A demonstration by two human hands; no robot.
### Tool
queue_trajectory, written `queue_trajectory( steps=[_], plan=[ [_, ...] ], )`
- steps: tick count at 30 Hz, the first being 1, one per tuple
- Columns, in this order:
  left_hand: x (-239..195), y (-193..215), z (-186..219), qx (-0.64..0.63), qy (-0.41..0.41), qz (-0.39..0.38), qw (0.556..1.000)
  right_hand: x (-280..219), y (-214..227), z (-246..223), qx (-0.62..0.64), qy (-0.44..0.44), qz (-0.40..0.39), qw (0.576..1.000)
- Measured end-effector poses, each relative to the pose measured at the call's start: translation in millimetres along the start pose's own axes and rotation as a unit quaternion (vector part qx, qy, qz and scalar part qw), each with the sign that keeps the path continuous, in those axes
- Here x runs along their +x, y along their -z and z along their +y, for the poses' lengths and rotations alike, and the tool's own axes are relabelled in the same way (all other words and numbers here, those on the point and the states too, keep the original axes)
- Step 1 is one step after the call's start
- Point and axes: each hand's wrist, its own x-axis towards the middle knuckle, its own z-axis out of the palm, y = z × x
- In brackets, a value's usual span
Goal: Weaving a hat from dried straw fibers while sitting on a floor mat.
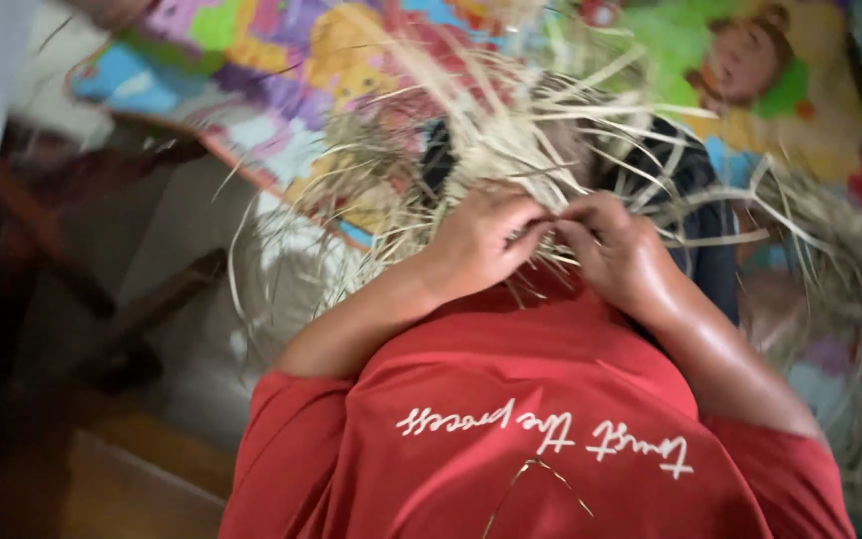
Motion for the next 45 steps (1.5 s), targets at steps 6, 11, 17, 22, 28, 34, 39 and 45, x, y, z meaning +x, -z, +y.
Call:
queue_trajectory(
  steps=[6,11,17,22,28,34,39,45],
  plan=[
    [-2.6,0.5,-0.4,-0.155,0.03,-0.058,0.986,-7.2,2.1,18.1,0.062,-0.039,0.016,0.997],
    [-14.2,-2.9,-14.7,-0.223,0.07,-0.13,0.963,-5.3,10.5,17.5,0.097,-0.035,-0.056,0.993],
    [-6.6,6.9,-3.8,-0.202,0.041,-0.123,0.971,0.7,16.0,10.4,0.061,0.018,-0.077,0.995],
    [-13.7,5.3,-11.4,-0.134,0.024,-0.14,0.981,11.4,20.9,-15.2,0.001,0.083,-0.083,0.993],
    [-19.2,0.1,-15.8,-0.093,0.019,-0.143,0.985,17.7,24.0,-39.4,-0.039,0.148,-0.055,0.987],
    [-16.9,-8.6,-19.0,0.009,-0.051,-0.117,0.992,15.3,4.4,-18.5,-0.07,0.175,-0.003,0.982],
    [-8.8,-7.5,-10.4,0.04,-0.105,-0.09,0.99,17.1,0.9,-18.2,-0.03,0.126,0.023,0.991],
    [-6.6,-1.1,-8.4,0.053,-0.119,-0.07,0.989,20.3,11.1,-24.4,-0.017,0.123,0.052,0.991]
  ],
)
